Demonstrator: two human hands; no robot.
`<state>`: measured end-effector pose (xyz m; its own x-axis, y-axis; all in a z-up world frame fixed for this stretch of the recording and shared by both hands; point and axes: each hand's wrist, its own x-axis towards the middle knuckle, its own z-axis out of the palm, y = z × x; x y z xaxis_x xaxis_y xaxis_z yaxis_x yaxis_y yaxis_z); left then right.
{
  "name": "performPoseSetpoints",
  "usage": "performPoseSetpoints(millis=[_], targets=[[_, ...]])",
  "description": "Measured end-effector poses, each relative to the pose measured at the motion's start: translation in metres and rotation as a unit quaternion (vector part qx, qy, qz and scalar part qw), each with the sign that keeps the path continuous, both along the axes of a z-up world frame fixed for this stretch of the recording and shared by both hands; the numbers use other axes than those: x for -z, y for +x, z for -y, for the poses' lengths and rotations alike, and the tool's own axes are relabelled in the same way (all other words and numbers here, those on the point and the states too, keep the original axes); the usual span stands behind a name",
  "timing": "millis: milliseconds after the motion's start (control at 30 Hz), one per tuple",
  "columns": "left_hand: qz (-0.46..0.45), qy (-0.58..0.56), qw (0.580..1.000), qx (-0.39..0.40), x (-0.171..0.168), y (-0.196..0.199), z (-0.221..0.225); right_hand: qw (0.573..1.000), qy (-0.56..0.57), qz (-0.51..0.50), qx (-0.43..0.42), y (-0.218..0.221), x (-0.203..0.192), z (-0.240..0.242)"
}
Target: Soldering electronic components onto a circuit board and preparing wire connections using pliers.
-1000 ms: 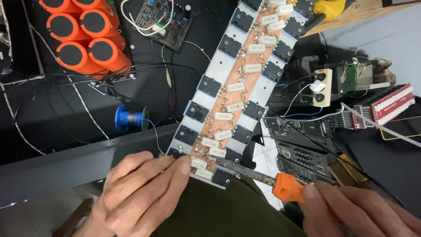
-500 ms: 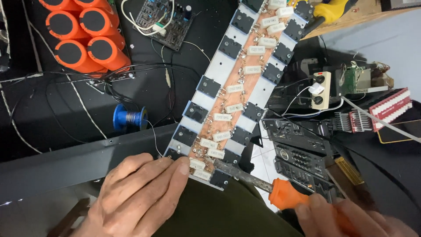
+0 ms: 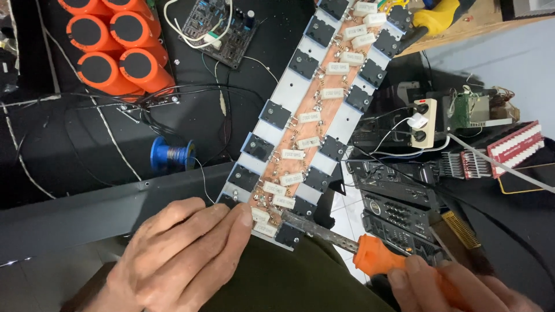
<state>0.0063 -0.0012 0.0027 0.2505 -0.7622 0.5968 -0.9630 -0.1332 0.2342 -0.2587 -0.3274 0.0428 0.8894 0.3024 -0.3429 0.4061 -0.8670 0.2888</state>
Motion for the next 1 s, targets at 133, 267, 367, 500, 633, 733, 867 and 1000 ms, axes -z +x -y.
performPoseSetpoints(millis=[133,267,367,500,633,733,867,1000], targets=[[-0.005,-0.001,1.0,0.006,-0.003,0.002,0.001,1.0,0.0,0.011,0.004,0.008,-0.003,-0.018],[-0.041,-0.015,0.998,-0.043,-0.013,-0.004,0.003,0.957,-0.071,0.02,0.279,-0.006,-0.002,-0.016],[-0.086,-0.017,0.993,-0.073,-0.018,-0.01,0.004,0.98,-0.048,0.017,0.19,-0.014,0.0,0.001],[-0.125,-0.049,0.991,-0.018,-0.02,-0.001,0.009,0.923,0.036,0.111,0.367,0.016,-0.004,-0.031],[-0.156,-0.013,0.988,0.01,-0.028,0.003,0.009,0.961,0.08,0.115,0.238,0.02,-0.001,-0.005],[-0.146,0.002,0.989,0.031,-0.032,0.009,0.014,0.986,0.096,0.086,0.107,0.017,0.0,-0.006],[-0.111,0.02,0.992,0.062,-0.037,0.016,0.018,0.945,0.055,0.182,0.267,0.023,-0.004,-0.036],[-0.124,0.043,0.989,0.074,-0.042,0.017,0.018,0.93,0.055,0.207,0.297,0.03,-0.005,-0.043]])
